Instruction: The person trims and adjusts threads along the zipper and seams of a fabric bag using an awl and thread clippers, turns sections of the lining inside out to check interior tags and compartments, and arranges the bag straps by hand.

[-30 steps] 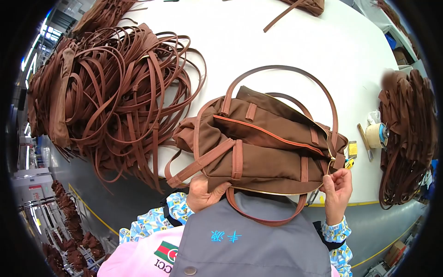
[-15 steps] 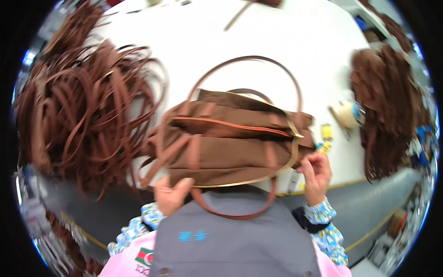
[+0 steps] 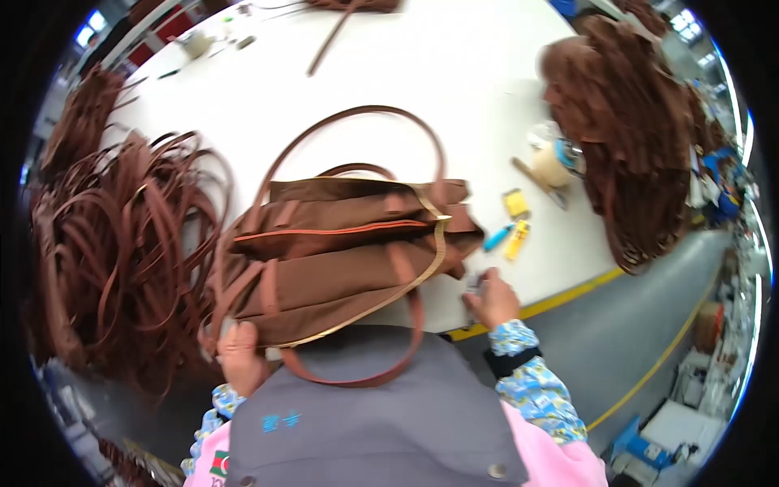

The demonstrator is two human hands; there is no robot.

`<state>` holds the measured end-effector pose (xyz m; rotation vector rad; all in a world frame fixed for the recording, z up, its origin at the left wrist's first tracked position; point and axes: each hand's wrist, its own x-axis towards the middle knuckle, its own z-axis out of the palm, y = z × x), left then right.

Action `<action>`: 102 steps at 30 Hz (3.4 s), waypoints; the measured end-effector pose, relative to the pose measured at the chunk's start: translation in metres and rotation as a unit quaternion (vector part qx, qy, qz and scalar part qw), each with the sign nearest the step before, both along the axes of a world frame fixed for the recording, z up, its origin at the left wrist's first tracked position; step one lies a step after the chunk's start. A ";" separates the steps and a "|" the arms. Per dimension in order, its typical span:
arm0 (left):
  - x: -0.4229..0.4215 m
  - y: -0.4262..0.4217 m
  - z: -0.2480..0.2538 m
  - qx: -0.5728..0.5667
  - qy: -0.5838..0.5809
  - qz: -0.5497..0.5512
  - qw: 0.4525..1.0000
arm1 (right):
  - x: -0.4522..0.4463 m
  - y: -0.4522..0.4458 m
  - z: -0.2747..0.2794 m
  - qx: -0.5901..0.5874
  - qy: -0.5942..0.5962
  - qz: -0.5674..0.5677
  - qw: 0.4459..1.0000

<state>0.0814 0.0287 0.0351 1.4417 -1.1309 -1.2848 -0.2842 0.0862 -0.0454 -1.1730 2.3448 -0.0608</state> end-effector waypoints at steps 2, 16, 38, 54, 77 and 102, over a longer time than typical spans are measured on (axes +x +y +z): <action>-0.006 0.009 0.005 -0.055 -0.064 0.008 0.996 | -0.006 0.002 -0.009 -0.047 -0.046 -0.036 0.997; -0.015 0.010 0.021 -0.257 -0.096 -0.126 0.953 | -0.003 -0.033 0.135 -0.385 -0.594 -0.093 0.700; -0.030 0.007 0.023 -0.295 -0.161 -0.097 0.937 | 0.152 -0.082 0.176 -0.296 -0.123 0.507 0.800; -0.032 0.008 0.019 -0.282 -0.143 -0.088 0.945 | 0.155 -0.081 0.163 -0.309 -0.143 0.496 0.799; -0.034 0.004 0.015 -0.294 -0.137 -0.089 0.942 | 0.157 -0.082 0.131 -0.333 -0.295 0.429 0.786; -0.036 0.002 0.016 -0.265 -0.113 -0.119 0.950 | 0.156 -0.092 0.107 -0.375 -0.459 0.341 0.730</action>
